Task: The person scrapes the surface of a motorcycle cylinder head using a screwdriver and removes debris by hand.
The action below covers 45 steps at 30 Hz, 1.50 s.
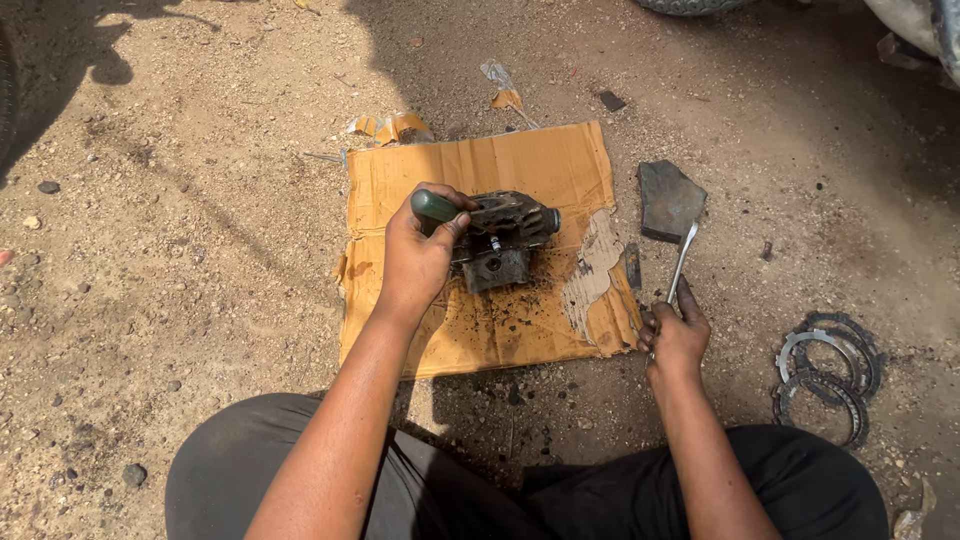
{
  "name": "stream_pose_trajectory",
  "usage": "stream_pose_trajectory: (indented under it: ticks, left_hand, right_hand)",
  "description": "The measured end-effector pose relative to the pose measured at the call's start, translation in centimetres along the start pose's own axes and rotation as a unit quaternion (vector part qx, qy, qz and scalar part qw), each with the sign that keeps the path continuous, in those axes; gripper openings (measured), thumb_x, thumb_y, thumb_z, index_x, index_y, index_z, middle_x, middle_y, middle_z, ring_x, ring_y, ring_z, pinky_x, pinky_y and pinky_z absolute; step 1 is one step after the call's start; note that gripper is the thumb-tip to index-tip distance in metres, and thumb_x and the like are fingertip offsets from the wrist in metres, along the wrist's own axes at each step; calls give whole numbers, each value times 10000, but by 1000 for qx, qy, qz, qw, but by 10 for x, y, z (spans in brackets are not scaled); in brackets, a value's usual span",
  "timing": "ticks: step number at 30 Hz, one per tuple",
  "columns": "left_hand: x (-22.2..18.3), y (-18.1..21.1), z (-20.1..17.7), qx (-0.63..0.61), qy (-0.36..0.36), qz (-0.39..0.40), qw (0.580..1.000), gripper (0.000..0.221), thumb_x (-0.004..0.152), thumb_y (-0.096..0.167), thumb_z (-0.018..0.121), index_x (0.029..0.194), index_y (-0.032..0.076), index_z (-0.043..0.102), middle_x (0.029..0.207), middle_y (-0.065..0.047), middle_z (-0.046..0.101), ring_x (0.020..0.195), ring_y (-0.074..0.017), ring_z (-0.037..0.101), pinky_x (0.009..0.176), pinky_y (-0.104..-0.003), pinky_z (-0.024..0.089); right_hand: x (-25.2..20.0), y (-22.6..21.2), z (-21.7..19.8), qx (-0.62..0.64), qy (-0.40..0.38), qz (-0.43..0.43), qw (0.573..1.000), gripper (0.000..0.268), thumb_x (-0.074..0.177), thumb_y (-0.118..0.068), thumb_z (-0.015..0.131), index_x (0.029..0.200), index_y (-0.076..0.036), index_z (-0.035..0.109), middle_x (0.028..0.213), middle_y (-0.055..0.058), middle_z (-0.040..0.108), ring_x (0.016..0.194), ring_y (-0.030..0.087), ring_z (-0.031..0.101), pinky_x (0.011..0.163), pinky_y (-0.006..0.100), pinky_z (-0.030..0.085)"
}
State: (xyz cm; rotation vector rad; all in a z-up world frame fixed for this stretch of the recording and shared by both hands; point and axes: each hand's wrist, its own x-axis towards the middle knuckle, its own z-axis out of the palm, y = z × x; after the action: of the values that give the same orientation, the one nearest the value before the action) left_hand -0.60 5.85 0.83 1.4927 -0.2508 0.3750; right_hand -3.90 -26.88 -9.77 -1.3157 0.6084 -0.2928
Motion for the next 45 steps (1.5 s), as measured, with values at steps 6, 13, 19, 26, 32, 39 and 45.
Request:
stream_pose_trajectory:
  ticks: [6,13,19,26,32,39,45]
  left_hand:
    - [4,5,-1,-5,0,-10,1000,181,945,-114,615,1036,41,589,1071,-68,720,1070,-140,686,993,-302,552]
    - [-1,18,7,111,-26,35,993,171,938,-93,649,1032,48,627,958,-83,739,952,-170,717,890,-321,581]
    - [-3,30,22,245,-43,139,959,172,940,-65,677,1069,36,626,976,-191,723,960,-413,696,814,-446,536]
    - [0,29,33,254,-53,129,957,310,846,-59,665,1137,48,655,1000,-208,727,966,-410,710,787,-469,551]
    - [4,29,32,230,-59,143,961,332,842,-91,632,1146,39,663,1001,-220,725,968,-423,707,803,-473,548]
    - [0,17,33,241,-62,132,959,313,826,-76,684,1126,12,682,999,-238,723,977,-433,700,802,-465,551]
    - [5,16,26,199,-40,113,973,326,829,-87,650,1135,18,694,1004,-193,756,967,-345,759,830,-399,588]
  right_hand:
    - [3,4,-1,-11,-2,2,1000,624,956,27,541,1551,-146,469,692,9,520,456,73,435,360,233,358]
    - [9,15,-5,-77,-20,-68,995,588,953,39,572,1524,-78,494,728,8,555,489,60,451,390,237,349]
    - [-77,-88,22,-348,-89,-377,854,514,971,-1,641,1474,-93,590,729,48,636,510,59,479,430,230,351]
    - [-162,-132,65,-268,-96,-625,727,561,1067,20,628,1571,-142,440,913,51,644,648,66,596,520,232,508]
    - [-147,-122,85,-443,-110,-557,694,690,883,-15,693,1529,-178,515,815,71,652,618,148,637,546,324,538]
    - [-157,-134,84,-330,-100,-651,676,690,1000,-5,642,1614,-177,379,924,96,664,638,154,641,539,305,574]
    - [-151,-150,73,-409,-125,-614,664,790,867,-11,680,1589,-207,424,861,109,667,613,194,647,543,375,564]
